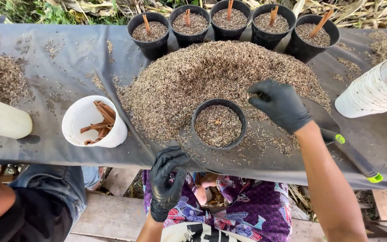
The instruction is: Filling small plastic pots with soil using a hand trowel and planting wooden cuttings into them.
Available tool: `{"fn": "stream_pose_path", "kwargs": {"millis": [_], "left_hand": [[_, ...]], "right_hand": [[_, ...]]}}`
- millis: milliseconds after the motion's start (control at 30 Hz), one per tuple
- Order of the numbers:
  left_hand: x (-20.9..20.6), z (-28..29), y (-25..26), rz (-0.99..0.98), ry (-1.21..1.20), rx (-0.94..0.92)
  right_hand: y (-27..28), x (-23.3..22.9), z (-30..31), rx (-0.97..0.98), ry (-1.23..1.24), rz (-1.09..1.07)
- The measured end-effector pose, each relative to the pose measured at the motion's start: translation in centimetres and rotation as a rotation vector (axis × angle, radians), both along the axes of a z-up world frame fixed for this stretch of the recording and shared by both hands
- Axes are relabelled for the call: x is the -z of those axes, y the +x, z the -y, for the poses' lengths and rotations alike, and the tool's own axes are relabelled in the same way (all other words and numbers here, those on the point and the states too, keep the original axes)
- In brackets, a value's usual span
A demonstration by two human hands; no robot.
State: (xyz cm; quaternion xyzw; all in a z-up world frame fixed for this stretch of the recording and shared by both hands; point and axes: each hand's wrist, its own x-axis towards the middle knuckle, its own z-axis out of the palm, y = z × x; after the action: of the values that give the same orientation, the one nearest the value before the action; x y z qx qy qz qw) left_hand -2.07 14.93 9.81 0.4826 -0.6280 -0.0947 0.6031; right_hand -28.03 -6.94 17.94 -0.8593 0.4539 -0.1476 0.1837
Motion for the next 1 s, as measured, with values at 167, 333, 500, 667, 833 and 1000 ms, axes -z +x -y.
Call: {"fn": "stream_pose_path", "kwargs": {"millis": [167, 333, 500, 667, 833, 1000], "left_hand": [[0.5, -0.2, -0.2, -0.05, 0.014, 0.014], [1.0, -0.4, -0.1, -0.027, -0.013, 0.03], [0.0, -1.1, 0.7, -0.018, 0.046, 0.027], [0.0, -1.3, 1.0, -0.006, 0.031, 0.03], [0.2, -2.0, 1.0, -0.02, 0.031, 0.026], [1.0, -2.7, 1.2, -0.067, 0.04, 0.018]], "right_hand": [[2.2, -5.1, -3.3, -0.108, -0.037, 0.327], [4.9, -4.8, -4.3, -0.086, 0.138, 0.213], [5.5, -3.6, -4.1, -0.071, 0.141, 0.092], [6.1, -4.2, -4.6, 0.028, 0.153, -0.06], [6.0, -3.4, -5.1, 0.061, 0.132, -0.255], [5.3, -4.2, -7.9, 0.046, 0.185, -0.46]]}}
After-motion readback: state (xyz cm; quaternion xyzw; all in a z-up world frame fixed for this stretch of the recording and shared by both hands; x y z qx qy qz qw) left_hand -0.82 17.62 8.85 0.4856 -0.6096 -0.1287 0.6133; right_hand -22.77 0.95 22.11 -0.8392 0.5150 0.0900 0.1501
